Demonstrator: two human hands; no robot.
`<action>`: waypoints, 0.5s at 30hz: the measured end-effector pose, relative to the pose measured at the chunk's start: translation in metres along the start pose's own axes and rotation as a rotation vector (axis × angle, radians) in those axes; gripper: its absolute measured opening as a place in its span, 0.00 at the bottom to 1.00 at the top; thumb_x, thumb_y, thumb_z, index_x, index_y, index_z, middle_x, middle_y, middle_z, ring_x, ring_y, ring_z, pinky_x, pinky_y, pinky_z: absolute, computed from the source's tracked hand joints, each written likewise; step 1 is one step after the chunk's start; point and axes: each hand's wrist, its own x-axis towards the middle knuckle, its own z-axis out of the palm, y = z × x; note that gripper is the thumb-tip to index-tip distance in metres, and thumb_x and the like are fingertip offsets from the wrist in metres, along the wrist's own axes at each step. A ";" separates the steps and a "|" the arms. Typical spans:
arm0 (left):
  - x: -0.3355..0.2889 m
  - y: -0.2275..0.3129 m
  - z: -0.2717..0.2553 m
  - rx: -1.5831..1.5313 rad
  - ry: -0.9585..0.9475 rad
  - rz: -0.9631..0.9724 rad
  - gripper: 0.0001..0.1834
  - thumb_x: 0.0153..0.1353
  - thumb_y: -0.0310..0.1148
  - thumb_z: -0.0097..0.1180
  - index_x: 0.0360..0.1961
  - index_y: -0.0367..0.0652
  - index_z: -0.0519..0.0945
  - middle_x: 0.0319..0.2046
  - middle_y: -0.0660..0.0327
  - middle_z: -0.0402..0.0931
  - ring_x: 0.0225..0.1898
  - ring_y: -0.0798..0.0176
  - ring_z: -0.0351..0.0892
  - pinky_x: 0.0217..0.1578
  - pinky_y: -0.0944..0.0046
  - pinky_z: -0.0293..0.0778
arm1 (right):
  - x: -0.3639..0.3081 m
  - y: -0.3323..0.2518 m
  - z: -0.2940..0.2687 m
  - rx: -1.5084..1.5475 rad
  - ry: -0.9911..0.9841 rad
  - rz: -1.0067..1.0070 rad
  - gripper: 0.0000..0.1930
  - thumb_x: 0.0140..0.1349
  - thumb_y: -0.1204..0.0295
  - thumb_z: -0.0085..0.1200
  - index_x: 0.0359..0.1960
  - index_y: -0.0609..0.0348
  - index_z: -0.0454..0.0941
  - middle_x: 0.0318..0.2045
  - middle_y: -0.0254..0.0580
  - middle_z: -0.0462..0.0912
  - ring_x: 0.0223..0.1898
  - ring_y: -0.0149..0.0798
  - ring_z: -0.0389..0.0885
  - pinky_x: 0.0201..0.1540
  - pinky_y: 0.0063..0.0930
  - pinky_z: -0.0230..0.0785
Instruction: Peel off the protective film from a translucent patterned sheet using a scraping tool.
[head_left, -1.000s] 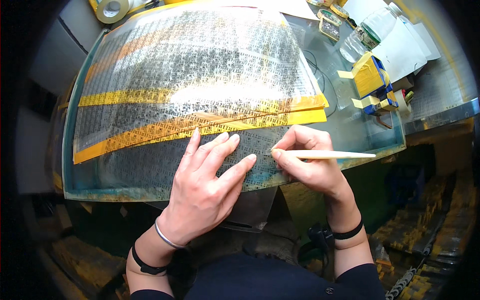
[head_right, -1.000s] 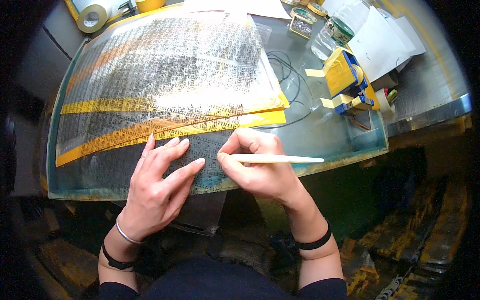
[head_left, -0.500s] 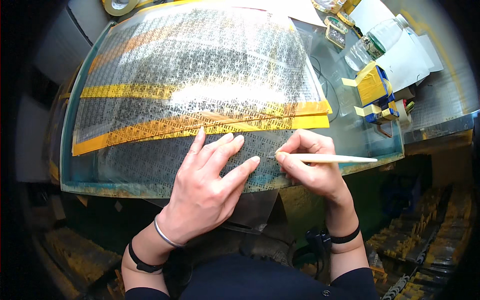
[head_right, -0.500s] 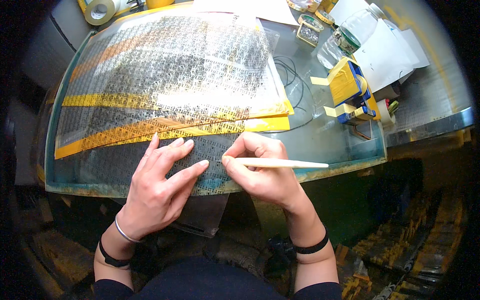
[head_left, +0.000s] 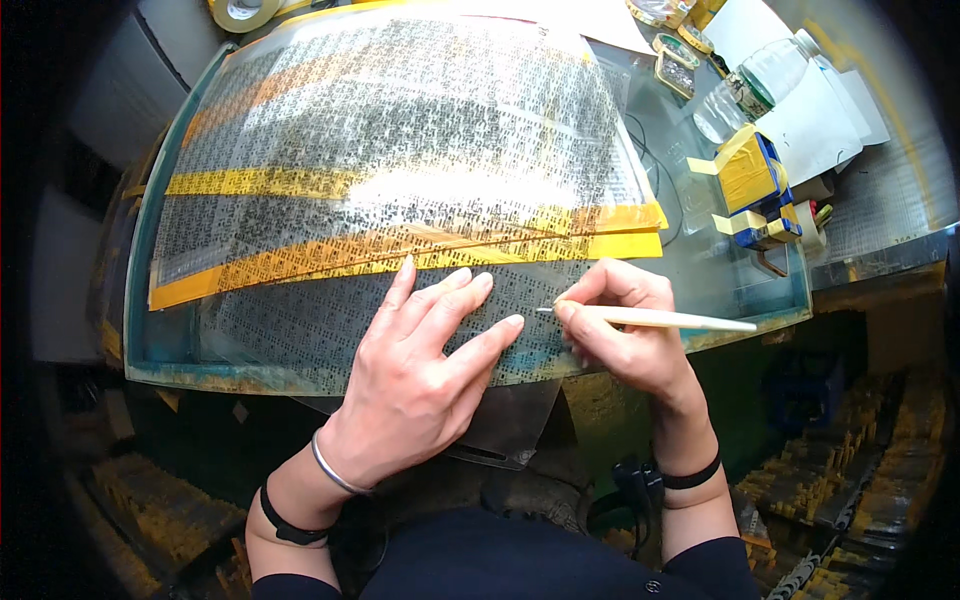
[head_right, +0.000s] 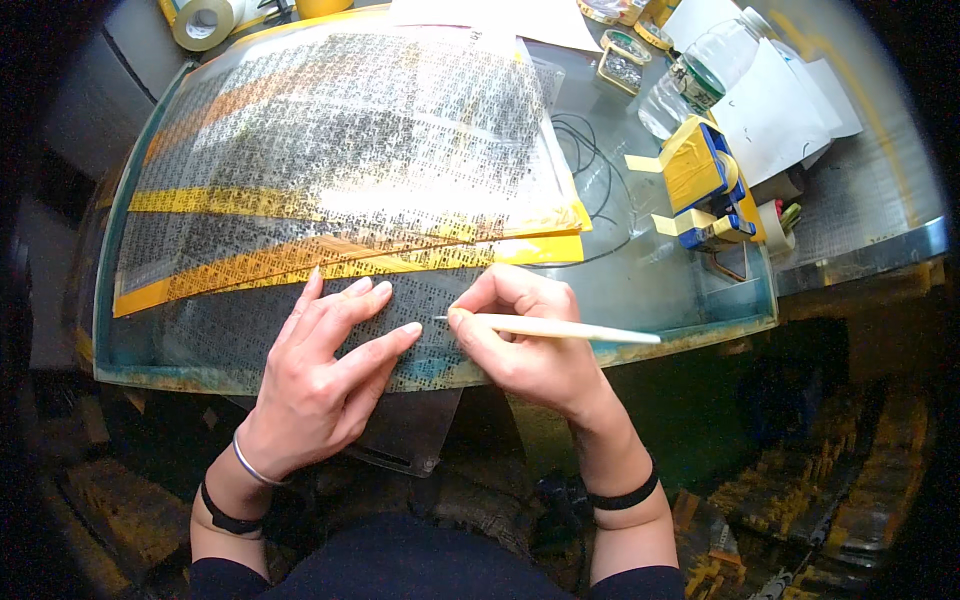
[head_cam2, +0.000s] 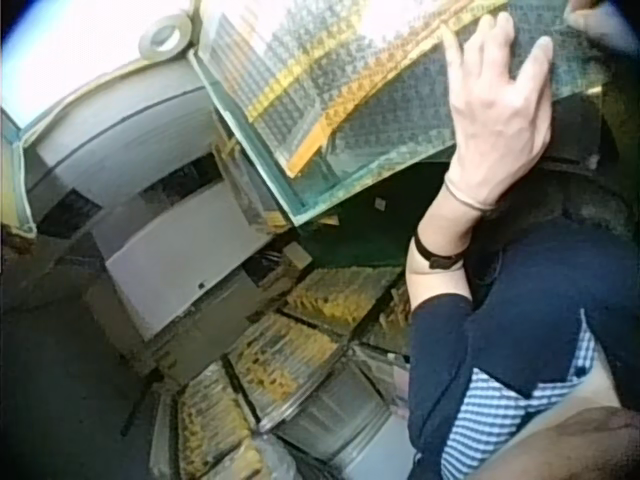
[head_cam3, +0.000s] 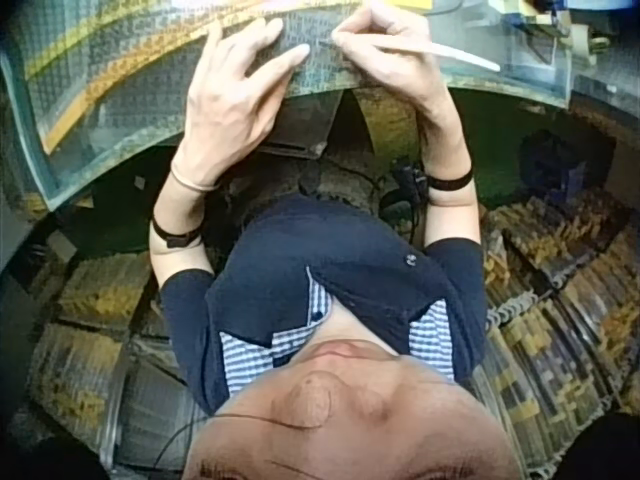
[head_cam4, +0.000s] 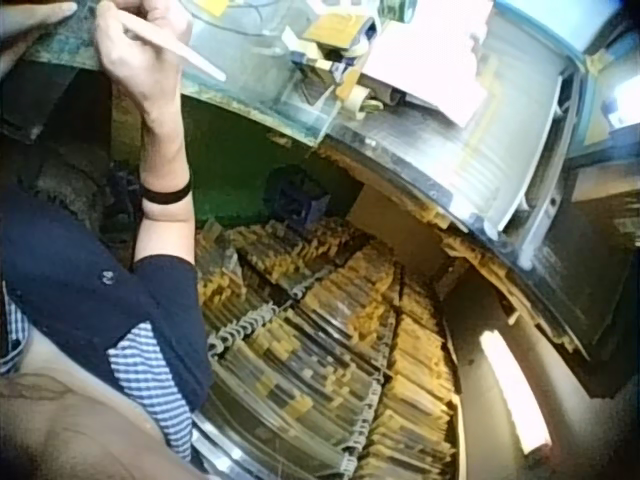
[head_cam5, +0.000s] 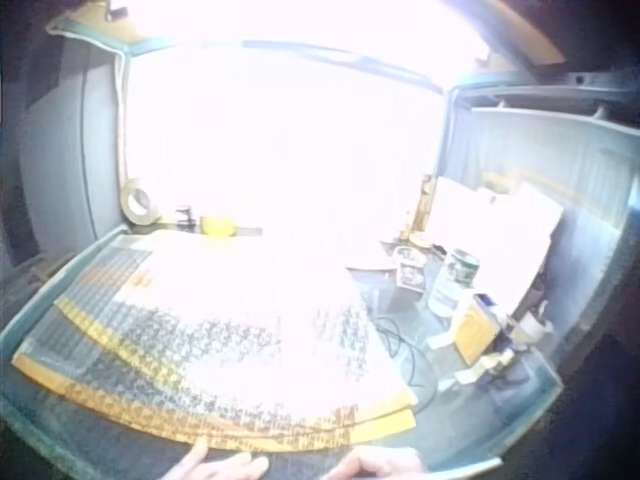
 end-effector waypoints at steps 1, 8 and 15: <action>0.000 0.000 0.000 -0.002 0.002 0.000 0.19 0.56 0.27 0.62 0.50 0.51 0.83 0.54 0.52 0.75 0.59 0.49 0.73 0.64 0.37 0.60 | -0.001 0.001 0.001 0.010 0.019 -0.004 0.06 0.58 0.76 0.61 0.27 0.65 0.78 0.19 0.32 0.78 0.22 0.19 0.71 0.23 0.18 0.62; -0.001 0.000 0.001 0.007 0.004 0.003 0.20 0.56 0.27 0.62 0.51 0.51 0.82 0.54 0.53 0.74 0.59 0.49 0.73 0.64 0.37 0.60 | -0.002 -0.009 -0.002 0.104 -0.018 0.057 0.05 0.62 0.76 0.59 0.29 0.64 0.78 0.21 0.32 0.80 0.23 0.21 0.76 0.24 0.16 0.68; 0.000 -0.002 0.001 0.034 0.006 0.010 0.20 0.57 0.28 0.61 0.53 0.52 0.81 0.54 0.53 0.74 0.59 0.49 0.73 0.65 0.38 0.59 | 0.001 -0.007 0.007 0.108 0.050 0.032 0.04 0.62 0.75 0.60 0.33 0.65 0.81 0.23 0.33 0.82 0.23 0.20 0.78 0.26 0.15 0.71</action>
